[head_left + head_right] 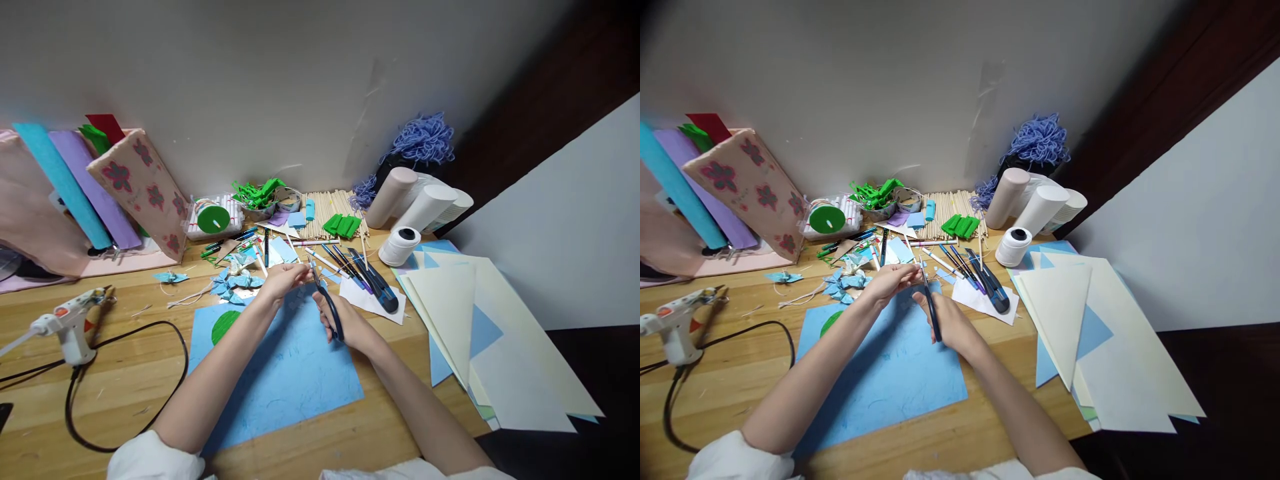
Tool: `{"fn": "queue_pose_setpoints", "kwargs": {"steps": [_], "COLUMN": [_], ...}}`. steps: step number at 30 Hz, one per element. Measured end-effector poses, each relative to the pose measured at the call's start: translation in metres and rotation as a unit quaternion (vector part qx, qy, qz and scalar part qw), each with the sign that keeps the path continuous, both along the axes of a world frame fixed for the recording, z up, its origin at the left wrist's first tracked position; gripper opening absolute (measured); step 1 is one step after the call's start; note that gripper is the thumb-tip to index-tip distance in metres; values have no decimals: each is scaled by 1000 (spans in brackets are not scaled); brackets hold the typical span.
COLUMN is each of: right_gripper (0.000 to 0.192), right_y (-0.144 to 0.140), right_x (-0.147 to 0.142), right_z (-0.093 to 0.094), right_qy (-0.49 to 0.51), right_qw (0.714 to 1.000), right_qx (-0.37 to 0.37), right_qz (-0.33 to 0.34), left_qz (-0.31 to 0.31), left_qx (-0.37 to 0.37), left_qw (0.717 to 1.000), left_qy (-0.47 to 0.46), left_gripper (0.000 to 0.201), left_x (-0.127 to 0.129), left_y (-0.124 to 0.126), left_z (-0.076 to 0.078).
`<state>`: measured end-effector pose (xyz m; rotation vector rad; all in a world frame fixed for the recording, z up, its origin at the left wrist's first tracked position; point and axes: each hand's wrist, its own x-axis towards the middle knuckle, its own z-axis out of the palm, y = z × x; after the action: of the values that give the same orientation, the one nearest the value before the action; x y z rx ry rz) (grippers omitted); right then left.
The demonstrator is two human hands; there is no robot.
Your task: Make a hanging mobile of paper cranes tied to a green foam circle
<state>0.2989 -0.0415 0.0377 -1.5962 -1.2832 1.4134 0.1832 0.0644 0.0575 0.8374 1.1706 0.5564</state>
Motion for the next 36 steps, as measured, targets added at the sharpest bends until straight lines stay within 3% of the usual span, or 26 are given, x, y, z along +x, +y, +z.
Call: {"fn": "queue_pose_setpoints", "kwargs": {"steps": [10,17,21,27,32,36], "right_gripper": [53,60,59,57,57,58], "right_y": [2,9,11,11,10,10], "right_x": [-8,-10,-5,9,13,11], "right_z": [-2,-4,3,7,9,9], "right_qy": [-1,147,193,218,219,216], "right_qw": [998,978,967,960,960,964], "right_qx": [-47,-112,-93,-63,-49,-42], "right_qz": [-36,-94,-139,-162,-166,-152], "left_qz": [-36,-51,-57,-78,-207,-242], "left_qx": [-33,115,222,333,372,378], "left_qw": [999,985,953,897,829,807], "left_qy": [21,121,198,281,361,383], "left_gripper": [7,15,14,14,21,22], "left_x": [-1,-3,-1,-16,-36,-41], "left_y": [6,10,14,3,-18,-27], "left_z": [-11,-27,-32,-20,-15,-18]}}
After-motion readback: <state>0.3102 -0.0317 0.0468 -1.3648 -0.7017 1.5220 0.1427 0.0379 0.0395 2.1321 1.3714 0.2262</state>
